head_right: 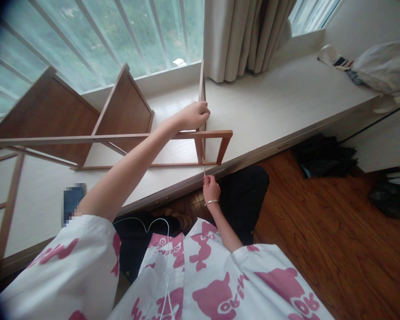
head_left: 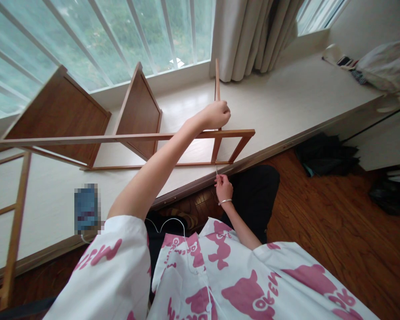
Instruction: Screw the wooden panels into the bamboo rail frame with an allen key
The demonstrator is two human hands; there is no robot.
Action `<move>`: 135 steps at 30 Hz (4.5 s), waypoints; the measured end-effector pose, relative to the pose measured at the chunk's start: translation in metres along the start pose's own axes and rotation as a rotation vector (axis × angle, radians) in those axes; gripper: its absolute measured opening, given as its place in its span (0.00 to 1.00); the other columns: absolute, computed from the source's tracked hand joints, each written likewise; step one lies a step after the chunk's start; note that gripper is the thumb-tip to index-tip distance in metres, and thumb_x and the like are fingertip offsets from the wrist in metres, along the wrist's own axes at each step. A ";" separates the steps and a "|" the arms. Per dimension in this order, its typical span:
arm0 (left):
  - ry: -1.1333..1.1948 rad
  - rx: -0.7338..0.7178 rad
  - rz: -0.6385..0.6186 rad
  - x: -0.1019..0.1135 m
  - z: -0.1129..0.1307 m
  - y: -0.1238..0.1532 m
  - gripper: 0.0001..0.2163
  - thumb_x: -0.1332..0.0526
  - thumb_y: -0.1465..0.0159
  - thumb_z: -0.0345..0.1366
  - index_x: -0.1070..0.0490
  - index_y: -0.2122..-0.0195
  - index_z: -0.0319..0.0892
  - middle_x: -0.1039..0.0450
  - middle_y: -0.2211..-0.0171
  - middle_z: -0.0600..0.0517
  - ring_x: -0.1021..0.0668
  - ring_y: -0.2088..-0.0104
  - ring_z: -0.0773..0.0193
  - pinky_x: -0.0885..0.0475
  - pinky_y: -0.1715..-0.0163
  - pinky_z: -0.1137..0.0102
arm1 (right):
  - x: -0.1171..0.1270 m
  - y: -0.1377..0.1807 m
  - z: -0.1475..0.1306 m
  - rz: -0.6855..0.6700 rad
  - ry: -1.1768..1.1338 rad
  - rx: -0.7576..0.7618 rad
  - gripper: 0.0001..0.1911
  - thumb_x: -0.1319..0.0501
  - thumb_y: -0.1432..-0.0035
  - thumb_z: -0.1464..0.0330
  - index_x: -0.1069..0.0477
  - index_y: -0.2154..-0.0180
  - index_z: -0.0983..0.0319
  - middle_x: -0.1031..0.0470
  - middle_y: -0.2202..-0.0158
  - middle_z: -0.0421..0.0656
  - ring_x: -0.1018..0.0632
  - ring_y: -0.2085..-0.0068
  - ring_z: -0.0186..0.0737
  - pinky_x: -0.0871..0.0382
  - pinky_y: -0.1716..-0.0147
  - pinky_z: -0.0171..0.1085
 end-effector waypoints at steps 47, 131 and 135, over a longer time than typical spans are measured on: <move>-0.008 -0.009 0.015 -0.002 -0.003 -0.003 0.12 0.53 0.45 0.30 0.30 0.71 0.36 0.30 0.71 0.44 0.28 0.63 0.59 0.38 0.62 0.67 | -0.049 -0.003 0.005 -0.211 -0.809 -0.330 0.17 0.50 0.44 0.57 0.40 0.78 0.61 0.43 0.89 0.32 0.44 0.88 0.25 0.55 0.89 0.27; 0.002 0.002 0.003 0.002 0.007 0.001 0.11 0.52 0.47 0.30 0.32 0.77 0.37 0.31 0.73 0.43 0.29 0.67 0.59 0.37 0.64 0.64 | -0.039 0.003 0.009 -0.033 -0.714 -0.323 0.21 0.48 0.48 0.50 0.41 0.79 0.60 0.43 0.87 0.32 0.43 0.86 0.26 0.52 0.87 0.28; 0.010 -0.005 0.013 0.002 0.006 0.000 0.10 0.52 0.47 0.30 0.31 0.76 0.38 0.31 0.75 0.45 0.29 0.67 0.60 0.37 0.64 0.65 | -0.025 0.001 0.003 -0.005 -0.412 -0.171 0.23 0.51 0.46 0.50 0.40 0.81 0.60 0.40 0.88 0.34 0.37 0.84 0.29 0.43 0.80 0.30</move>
Point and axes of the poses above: each hand's wrist, its own y-axis away from the middle knuckle, its own x-axis out of the back of the hand, z = x × y, the point moved 5 cm from there along -y, towards the middle knuckle
